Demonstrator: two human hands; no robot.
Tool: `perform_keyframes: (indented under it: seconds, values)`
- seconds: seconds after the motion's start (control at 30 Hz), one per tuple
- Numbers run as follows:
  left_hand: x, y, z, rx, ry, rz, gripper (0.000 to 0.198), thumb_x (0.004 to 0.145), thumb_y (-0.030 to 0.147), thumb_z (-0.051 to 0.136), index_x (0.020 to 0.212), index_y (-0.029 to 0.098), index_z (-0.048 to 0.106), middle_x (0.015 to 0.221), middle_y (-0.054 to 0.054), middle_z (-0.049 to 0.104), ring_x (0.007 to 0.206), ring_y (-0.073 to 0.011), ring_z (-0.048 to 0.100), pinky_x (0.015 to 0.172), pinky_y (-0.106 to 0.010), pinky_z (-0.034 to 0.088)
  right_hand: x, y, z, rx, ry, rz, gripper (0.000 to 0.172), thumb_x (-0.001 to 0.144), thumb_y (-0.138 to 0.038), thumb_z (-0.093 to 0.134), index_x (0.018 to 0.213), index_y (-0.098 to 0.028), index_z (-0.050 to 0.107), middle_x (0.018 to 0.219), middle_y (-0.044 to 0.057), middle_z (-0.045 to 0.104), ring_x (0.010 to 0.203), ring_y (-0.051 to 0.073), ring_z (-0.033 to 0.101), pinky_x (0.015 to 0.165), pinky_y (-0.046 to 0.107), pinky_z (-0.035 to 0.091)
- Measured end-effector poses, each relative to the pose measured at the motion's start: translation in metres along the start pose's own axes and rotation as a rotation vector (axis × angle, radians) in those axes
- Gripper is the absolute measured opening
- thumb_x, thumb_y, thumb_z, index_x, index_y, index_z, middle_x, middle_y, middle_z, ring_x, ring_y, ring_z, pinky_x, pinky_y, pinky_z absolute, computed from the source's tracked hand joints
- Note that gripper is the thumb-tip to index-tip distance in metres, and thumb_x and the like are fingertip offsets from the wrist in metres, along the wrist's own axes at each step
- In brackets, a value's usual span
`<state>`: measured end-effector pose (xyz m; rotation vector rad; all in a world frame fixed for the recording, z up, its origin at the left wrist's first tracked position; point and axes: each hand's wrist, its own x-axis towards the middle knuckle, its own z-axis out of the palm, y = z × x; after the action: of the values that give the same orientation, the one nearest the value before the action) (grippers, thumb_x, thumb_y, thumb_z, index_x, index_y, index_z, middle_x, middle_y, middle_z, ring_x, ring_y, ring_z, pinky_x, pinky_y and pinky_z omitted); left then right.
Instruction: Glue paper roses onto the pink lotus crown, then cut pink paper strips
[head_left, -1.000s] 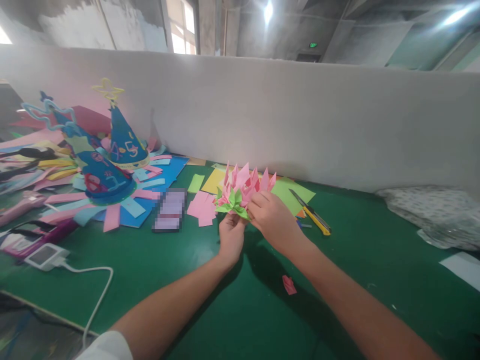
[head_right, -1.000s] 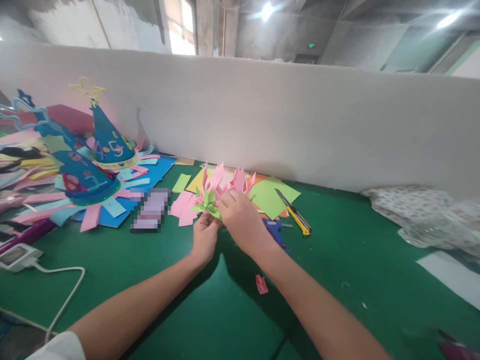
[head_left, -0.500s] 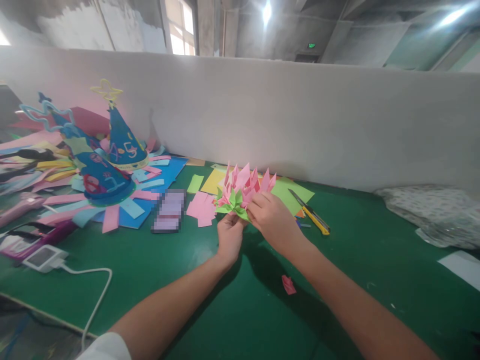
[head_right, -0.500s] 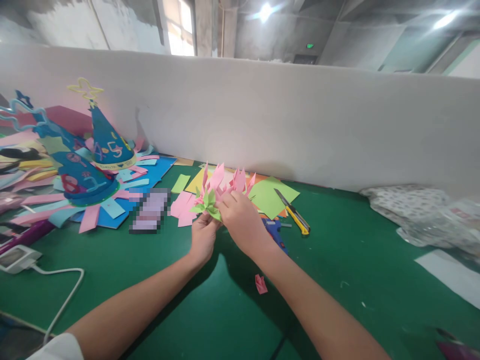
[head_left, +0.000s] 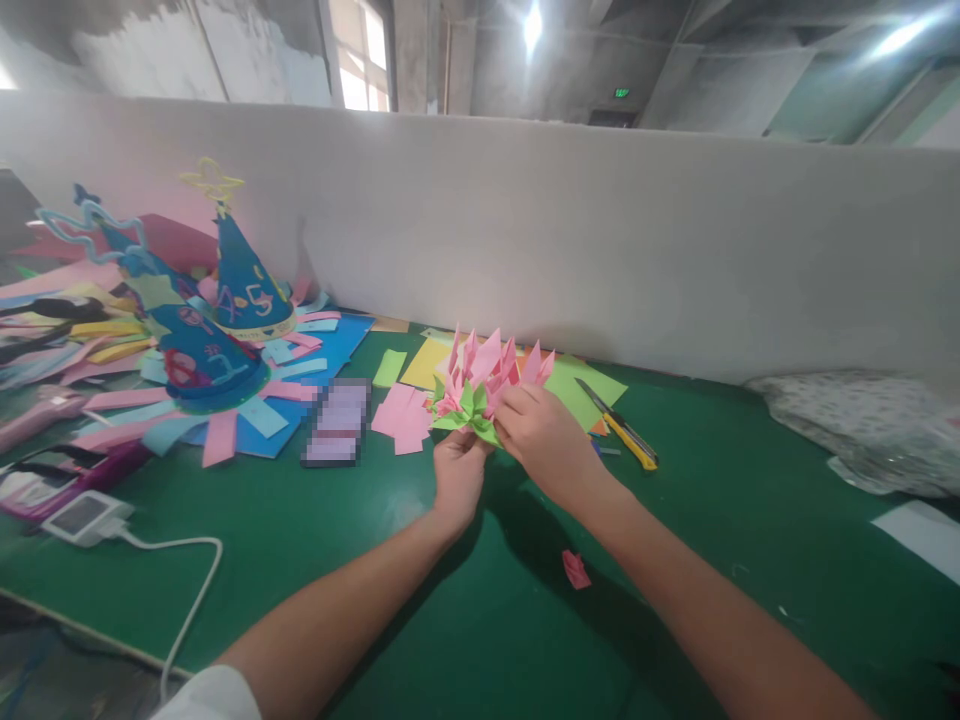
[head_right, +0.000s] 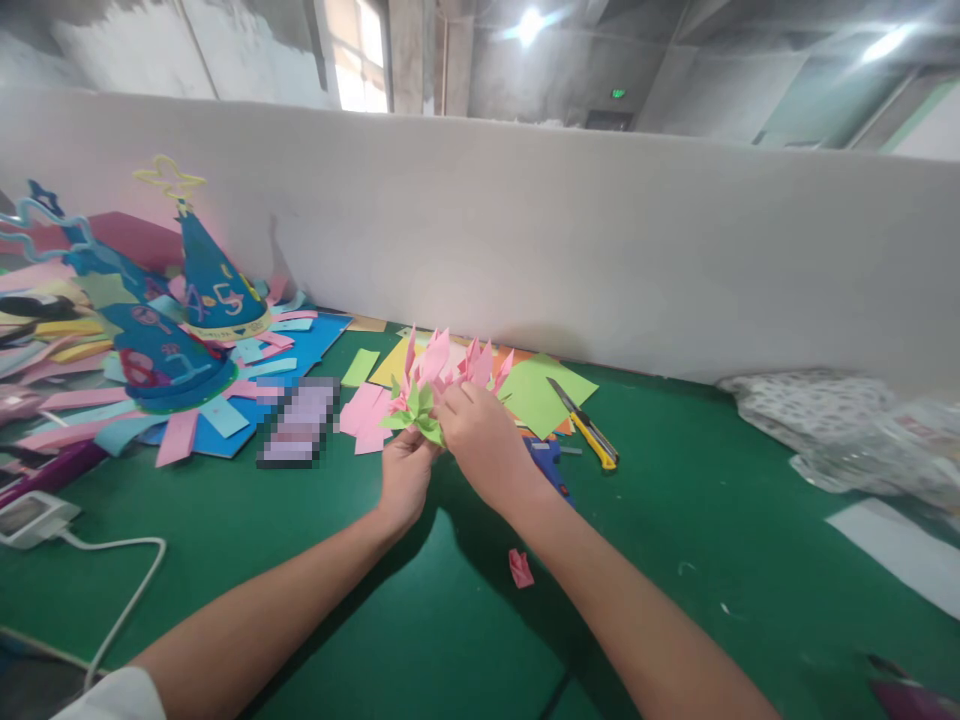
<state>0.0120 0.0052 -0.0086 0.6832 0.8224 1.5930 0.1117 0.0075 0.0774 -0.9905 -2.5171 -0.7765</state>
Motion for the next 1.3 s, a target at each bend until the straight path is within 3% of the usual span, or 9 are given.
perform_keyframes:
  seconds: [0.5,0.6,0.77,0.93,1.17,1.3]
  values:
    - [0.002,-0.002,-0.005,0.093,-0.024,0.061,0.009,0.059,0.014,0.069,0.054,0.014,0.061,0.055,0.003,0.058,0.064,-0.0114,0.054,0.068,-0.023,0.043,-0.001,0.002,0.001,0.011,0.01,-0.001,0.02,0.081,-0.005,0.053,0.065,-0.015,0.057,0.067,0.005,0.053,0.068,0.019,0.043,0.061,0.031,0.032]
    - [0.003,-0.004,-0.004,0.048,-0.029,0.027,0.006,0.059,0.016,0.07,0.063,0.013,0.065,0.063,0.001,0.064,0.068,-0.0116,0.057,0.071,-0.024,0.044,-0.001,0.002,0.003,0.016,0.006,0.011,0.021,0.083,-0.006,0.05,0.066,-0.015,0.058,0.067,0.005,0.053,0.068,0.019,0.044,0.061,0.031,0.033]
    - [0.006,-0.002,-0.003,-0.129,-0.037,0.004,0.027,0.061,0.024,0.075,0.084,0.015,0.065,0.086,-0.003,0.069,0.082,-0.0138,0.062,0.083,-0.028,0.045,-0.005,0.003,-0.006,0.175,0.07,0.081,0.019,0.089,-0.017,0.047,0.075,-0.015,0.06,0.072,0.006,0.057,0.07,0.019,0.048,0.066,0.031,0.037]
    - [0.007,0.004,-0.004,-0.195,-0.033,0.099,0.032,0.064,0.027,0.076,0.088,0.021,0.056,0.094,-0.001,0.066,0.095,-0.0156,0.061,0.091,-0.03,0.044,-0.047,0.017,-0.009,0.336,0.16,0.367,0.014,0.09,-0.027,0.046,0.091,-0.018,0.057,0.082,0.006,0.06,0.08,0.02,0.054,0.073,0.032,0.04]
    - [0.004,0.005,-0.002,-0.093,-0.063,0.182,0.066,0.06,0.013,0.079,0.113,0.031,0.043,0.119,-0.001,0.059,0.114,-0.0155,0.054,0.097,-0.031,0.042,-0.145,0.046,0.018,0.377,-0.062,0.97,0.034,0.079,-0.053,0.051,0.084,-0.019,0.051,0.076,0.005,0.057,0.063,0.018,0.053,0.057,0.029,0.041]
    - [0.01,0.005,-0.003,-0.108,-0.058,0.182,0.065,0.059,0.013,0.079,0.114,0.028,0.046,0.11,-0.002,0.064,0.102,-0.0152,0.06,0.092,-0.029,0.045,-0.168,0.048,0.024,0.518,-0.279,1.108,0.044,0.075,-0.059,0.05,0.089,-0.018,0.053,0.076,0.005,0.058,0.063,0.019,0.055,0.058,0.031,0.044]
